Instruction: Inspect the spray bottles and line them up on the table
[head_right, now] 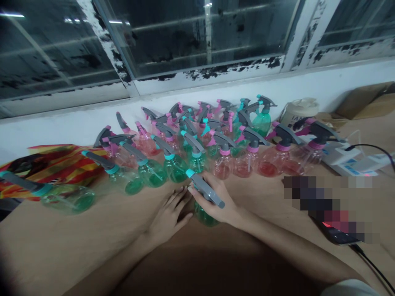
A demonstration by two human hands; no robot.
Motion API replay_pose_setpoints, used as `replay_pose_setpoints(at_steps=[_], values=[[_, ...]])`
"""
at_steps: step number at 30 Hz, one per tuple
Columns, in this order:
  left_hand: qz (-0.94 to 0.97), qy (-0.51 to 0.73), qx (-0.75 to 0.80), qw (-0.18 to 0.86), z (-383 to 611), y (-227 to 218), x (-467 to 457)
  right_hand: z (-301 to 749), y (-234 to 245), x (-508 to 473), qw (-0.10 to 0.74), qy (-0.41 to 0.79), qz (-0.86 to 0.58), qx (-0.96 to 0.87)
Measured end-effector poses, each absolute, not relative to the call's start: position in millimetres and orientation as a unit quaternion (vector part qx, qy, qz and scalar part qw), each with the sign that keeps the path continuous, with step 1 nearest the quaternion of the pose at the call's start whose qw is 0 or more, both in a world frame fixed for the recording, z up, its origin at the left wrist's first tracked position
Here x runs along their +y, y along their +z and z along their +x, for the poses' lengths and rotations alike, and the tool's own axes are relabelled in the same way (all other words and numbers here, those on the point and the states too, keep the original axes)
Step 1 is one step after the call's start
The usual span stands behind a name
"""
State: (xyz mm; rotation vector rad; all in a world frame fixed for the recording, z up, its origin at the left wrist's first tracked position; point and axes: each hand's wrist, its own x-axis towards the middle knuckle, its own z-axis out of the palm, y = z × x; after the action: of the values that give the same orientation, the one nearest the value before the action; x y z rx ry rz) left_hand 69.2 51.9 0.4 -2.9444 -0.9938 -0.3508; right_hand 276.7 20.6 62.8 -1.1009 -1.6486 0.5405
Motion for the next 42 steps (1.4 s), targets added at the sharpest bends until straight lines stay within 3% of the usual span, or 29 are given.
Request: replay_pose_setpoints(at_steps=[20, 31, 42], values=[[-0.94, -0.126, -0.316, 0.009, 69, -1, 53, 276, 57, 21, 0.529, 0.175, -0.469, -0.685], [-0.94, -0.151, -0.306, 0.006, 69, -8, 57, 278, 58, 12, 0.487, 0.093, -0.56, -0.664], [-0.934, -0.171, -0.312, 0.005, 64, -14, 50, 279, 53, -25, 0.422, 0.105, -0.587, -0.683]])
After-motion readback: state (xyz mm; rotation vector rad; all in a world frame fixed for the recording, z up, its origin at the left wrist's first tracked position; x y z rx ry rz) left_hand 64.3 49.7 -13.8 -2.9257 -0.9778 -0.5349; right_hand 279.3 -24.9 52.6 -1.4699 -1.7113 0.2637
